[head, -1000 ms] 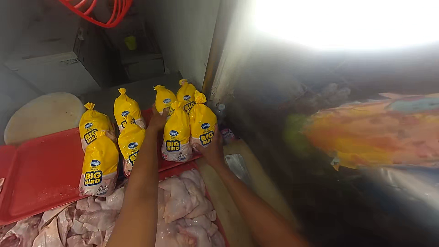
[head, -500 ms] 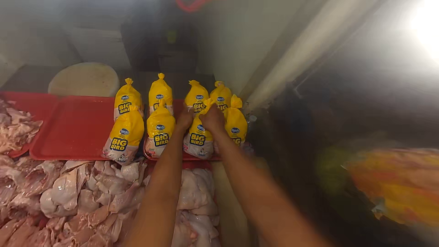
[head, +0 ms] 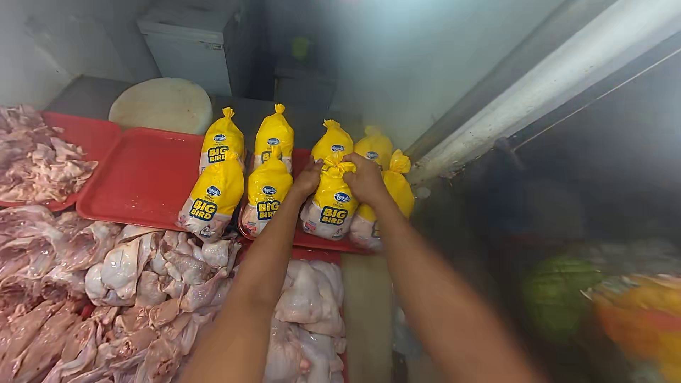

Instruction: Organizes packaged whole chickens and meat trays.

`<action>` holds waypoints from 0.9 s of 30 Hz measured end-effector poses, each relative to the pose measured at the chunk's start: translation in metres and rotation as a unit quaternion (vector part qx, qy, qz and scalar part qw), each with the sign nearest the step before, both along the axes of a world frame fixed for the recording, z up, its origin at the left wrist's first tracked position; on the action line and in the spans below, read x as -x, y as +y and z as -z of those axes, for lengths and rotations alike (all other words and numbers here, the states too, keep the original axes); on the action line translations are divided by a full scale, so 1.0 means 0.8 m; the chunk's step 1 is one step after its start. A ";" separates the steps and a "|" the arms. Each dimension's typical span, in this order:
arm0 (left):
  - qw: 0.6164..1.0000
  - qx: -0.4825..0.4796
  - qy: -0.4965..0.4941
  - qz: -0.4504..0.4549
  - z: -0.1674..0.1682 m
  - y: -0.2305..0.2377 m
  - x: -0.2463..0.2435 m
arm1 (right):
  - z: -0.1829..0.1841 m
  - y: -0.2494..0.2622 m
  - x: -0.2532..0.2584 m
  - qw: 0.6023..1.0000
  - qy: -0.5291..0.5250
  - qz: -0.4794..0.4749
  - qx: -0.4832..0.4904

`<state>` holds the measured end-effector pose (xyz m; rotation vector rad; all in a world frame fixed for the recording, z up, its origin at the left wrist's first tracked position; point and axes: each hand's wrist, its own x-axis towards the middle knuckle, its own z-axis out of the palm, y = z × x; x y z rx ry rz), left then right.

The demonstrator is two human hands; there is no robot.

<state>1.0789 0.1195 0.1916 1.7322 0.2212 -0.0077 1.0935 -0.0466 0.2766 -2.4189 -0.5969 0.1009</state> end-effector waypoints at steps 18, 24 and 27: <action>0.930 -0.295 0.153 -0.158 -0.054 0.092 0.155 | -0.008 -0.007 -0.008 0.996 0.035 -0.080 0.016; 0.946 -0.249 0.113 -0.173 -0.072 0.143 0.033 | 0.001 -0.022 -0.002 0.998 0.042 -0.025 -0.025; 0.949 -0.232 0.164 -0.133 -0.060 0.166 0.004 | 0.004 -0.024 -0.005 0.998 0.044 -0.032 0.007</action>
